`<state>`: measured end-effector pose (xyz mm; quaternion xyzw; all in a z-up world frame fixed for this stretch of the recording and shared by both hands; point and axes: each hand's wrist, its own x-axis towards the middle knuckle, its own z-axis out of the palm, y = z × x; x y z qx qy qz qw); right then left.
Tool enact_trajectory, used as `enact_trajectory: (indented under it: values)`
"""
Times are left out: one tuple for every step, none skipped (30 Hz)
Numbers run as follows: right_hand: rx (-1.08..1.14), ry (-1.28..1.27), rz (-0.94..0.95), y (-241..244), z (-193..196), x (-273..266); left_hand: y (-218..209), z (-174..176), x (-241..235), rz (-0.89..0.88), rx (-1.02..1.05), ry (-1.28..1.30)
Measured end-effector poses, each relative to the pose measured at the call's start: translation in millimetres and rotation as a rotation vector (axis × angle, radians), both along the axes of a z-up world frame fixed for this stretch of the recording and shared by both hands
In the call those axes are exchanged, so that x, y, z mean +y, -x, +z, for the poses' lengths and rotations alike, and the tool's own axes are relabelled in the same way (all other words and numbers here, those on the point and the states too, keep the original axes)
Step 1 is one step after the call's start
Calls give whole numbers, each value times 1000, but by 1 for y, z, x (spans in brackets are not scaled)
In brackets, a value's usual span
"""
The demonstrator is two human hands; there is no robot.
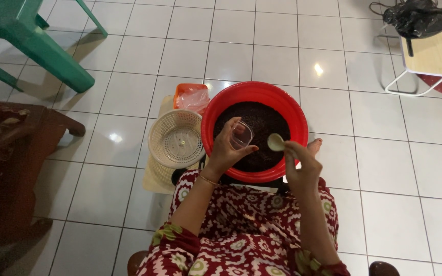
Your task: The person scoops dark grains from a red basin using a light green spoon and transfers them into a small clear plastic container. The person repeats this scooping and pouring action multiple times to fill the container.
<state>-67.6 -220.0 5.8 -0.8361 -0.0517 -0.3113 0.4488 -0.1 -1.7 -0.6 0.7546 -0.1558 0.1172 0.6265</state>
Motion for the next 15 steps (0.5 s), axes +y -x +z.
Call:
enact_trajectory:
  values:
    - [8, 37, 21, 2, -7, 0, 1, 2, 0, -2, 3, 0]
    - [9, 37, 19, 2, -5, 7, -2, -1, 0, -4, 3, 0]
    - [30, 17, 60, 4, -3, 13, -4, -5, 0, 2, 9, 2]
    - [52, -3, 101, 5, -1, 20, -7, -9, 0, 8, 15, 5]
    - [53, -3, 100, 6, -1, 19, -4, -4, 0, 6, 16, 5]
    - [39, 61, 152, 8, -1, 18, -2, 1, 0, 5, 29, 21]
    - [24, 125, 203, 9, 0, 17, 1, 6, 0, 2, 43, 36]
    - [24, 125, 201, 13, 10, 13, 1, 7, -1, 0, 43, 36]
    - [-44, 156, 227, 17, 19, 9, 1, 8, -1, 8, 29, 31]
    - [-112, 187, 253, 21, 29, 5, 1, 9, -2, 16, 14, 26]
    - [-114, 186, 250, 30, 12, -12, 1, 9, -2, 14, 12, 25]
    - [16, 84, 77, 39, -4, -29, 1, 9, -2, 13, 4, 34]
    - [148, -21, -99, 51, -22, -45, 3, 8, -1, 11, 1, 41]
    - [150, -25, -103, 58, -47, -69, 1, 5, -1, 6, 2, 38]
    - [222, 149, -240, 65, -72, -93, -2, 1, -1, 8, -22, 41]
